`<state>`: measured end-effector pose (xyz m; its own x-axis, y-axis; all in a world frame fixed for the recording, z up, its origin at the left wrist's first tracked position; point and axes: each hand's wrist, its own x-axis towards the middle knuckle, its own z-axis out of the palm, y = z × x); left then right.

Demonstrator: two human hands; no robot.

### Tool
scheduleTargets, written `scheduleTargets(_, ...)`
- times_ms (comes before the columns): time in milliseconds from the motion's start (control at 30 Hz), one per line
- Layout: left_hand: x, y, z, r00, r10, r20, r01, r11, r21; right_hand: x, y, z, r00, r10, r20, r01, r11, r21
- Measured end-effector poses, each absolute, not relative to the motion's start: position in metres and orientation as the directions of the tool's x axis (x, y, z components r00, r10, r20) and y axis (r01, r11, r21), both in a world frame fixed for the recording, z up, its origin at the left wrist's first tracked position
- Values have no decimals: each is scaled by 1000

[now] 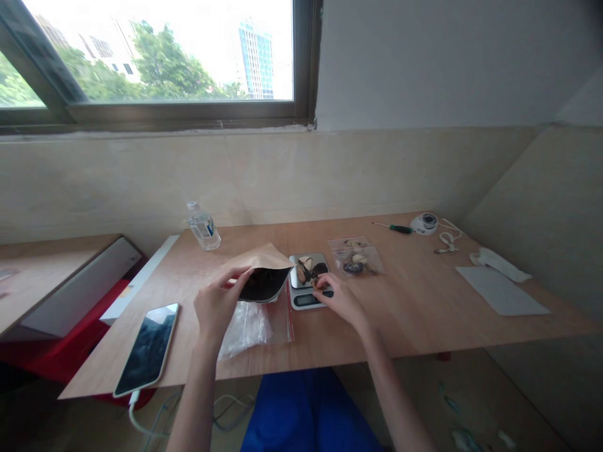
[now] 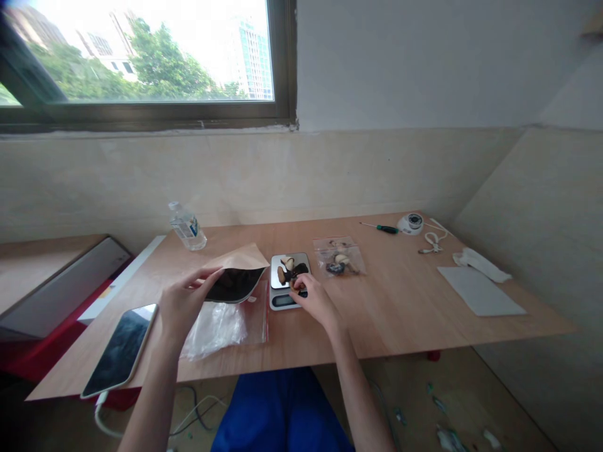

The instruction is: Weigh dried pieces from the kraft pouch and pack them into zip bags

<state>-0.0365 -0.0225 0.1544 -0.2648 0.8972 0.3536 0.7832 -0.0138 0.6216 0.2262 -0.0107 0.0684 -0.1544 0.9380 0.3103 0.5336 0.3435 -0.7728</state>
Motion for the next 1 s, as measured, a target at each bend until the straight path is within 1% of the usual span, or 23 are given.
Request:
scheduleTargets(167, -37, -23, 155, -259, 897, 358, 780, -24, 625, 226, -1, 54, -176, 900, 399, 617, 417, -668)
scheduleTargets(333, -37, -23, 154, -246, 896, 369, 786, -38, 617, 227, 9, 41, -107, 861, 498, 774, 387, -501)
scheduleTargets(400, -37, -23, 153, -241, 896, 374, 791, -42, 611, 227, 9, 41, -86, 843, 531, 805, 373, -461)
scheduleTargets(467, -38, -24, 153, -241, 896, 373, 793, -40, 608, 225, 4, 46, -58, 825, 562, 803, 373, -465)
scheduleTargets(533, -37, -24, 153, -245, 898, 366, 791, -33, 611, 217, -7, 58, -33, 804, 594, 757, 408, -511)
scheduleTargets(600, -37, -24, 153, -245, 900, 359, 793, -27, 608, 204, -23, 76, -40, 786, 617, 662, 483, -573)
scheduleTargets(667, -35, -24, 152, -242, 901, 360, 798, -26, 602, 185, -39, 96, -119, 772, 625, 538, 579, -613)
scheduleTargets(733, -33, -23, 152, -240, 900, 363, 800, -28, 600, 164, -50, 113, -254, 753, 607, 437, 650, -622)
scheduleTargets(800, -33, -23, 151, -242, 902, 356, 801, -22, 599, 144, -54, 122, -368, 726, 581, 403, 687, -605)
scheduleTargets(833, -33, -24, 151, -241, 905, 350, 801, -18, 599, 135, -54, 124, -407, 722, 559, 416, 692, -590)
scheduleTargets(900, -34, -25, 150, -236, 911, 338, 800, -16, 600, 120, -51, 124, -445, 744, 499, 495, 668, -555)
scheduleTargets(1000, -35, -27, 149, -206, 916, 344, 795, -49, 605, 103, -42, 123, -429, 824, 371, 660, 566, -494)
